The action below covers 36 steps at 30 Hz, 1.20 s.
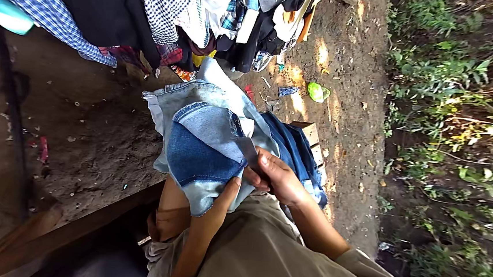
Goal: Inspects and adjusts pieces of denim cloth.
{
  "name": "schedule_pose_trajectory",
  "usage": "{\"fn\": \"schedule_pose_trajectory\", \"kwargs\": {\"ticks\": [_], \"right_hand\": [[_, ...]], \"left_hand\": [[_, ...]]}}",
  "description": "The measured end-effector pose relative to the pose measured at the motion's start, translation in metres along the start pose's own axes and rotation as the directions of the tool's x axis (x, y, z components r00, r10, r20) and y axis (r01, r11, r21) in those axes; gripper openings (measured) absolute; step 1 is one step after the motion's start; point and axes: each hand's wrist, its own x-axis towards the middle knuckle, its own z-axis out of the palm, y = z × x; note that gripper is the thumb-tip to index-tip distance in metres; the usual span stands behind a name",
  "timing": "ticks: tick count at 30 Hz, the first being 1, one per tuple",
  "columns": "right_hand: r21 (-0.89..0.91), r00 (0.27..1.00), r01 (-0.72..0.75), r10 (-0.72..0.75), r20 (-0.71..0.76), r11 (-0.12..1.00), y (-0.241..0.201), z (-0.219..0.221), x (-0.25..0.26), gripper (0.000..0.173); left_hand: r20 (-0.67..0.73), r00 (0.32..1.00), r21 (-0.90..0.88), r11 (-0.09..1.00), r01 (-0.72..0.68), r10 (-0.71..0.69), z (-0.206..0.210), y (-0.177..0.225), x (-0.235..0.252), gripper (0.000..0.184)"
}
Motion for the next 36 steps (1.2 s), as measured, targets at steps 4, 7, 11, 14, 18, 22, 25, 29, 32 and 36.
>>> {"fn": "schedule_pose_trajectory", "kwargs": {"ticks": [4,7,11,14,18,22,25,29,32,36], "right_hand": [[-0.586,0.94,0.279,-0.342,0.004,0.761,0.019,-0.003,-0.013,0.051],[-0.803,0.901,0.265,-0.434,0.008,0.534,0.026,-0.001,-0.022,0.058],[-0.894,0.868,0.185,-0.494,-0.045,0.407,0.03,0.001,-0.026,0.058],[-0.882,0.861,0.201,-0.507,-0.048,0.426,0.031,0.0,-0.022,0.055],[-0.764,0.847,0.319,-0.53,-0.035,0.56,0.029,0.003,-0.002,0.041],[-0.262,0.948,0.273,-0.305,-0.088,0.926,0.019,0.004,0.006,0.019],[0.142,0.998,-0.056,0.053,0.024,0.988,0.007,-0.002,0.01,0.028],[0.063,0.998,-0.043,0.04,0.049,0.997,0.004,-0.003,0.006,0.038],[-0.435,0.958,0.26,-0.288,0.0,0.862,0.017,-0.002,-0.004,0.046],[-0.705,0.876,0.377,-0.477,0.062,0.6,0.03,-0.004,-0.014,0.054]], "left_hand": [[0.06,0.997,-0.095,0.994,-0.044,0.05,-0.017,-0.027,0.007,0.019],[0.079,0.996,-0.024,0.999,-0.046,0.048,-0.008,-0.012,0.004,0.015],[0.038,0.994,-0.051,0.993,-0.105,0.107,-0.008,-0.018,0.002,0.016],[0.024,0.996,-0.048,0.995,-0.089,0.09,-0.001,-0.012,-0.002,0.019],[0.023,1.0,-0.024,1.0,-0.016,0.016,0.009,-0.004,-0.003,0.017],[0.065,0.995,-0.093,0.993,-0.066,0.073,-0.005,-0.019,0.002,0.018],[0.0,0.998,-0.06,0.996,0.063,-0.063,0.007,0.009,0.004,0.022],[-0.016,1.0,-0.085,0.996,0.025,-0.026,-0.003,-0.003,0.007,0.03],[-0.016,1.0,-0.23,0.973,0.014,-0.019,-0.023,-0.032,0.011,0.031],[0.026,0.999,-0.283,0.959,0.029,-0.022,-0.023,-0.028,0.007,0.019]]}}
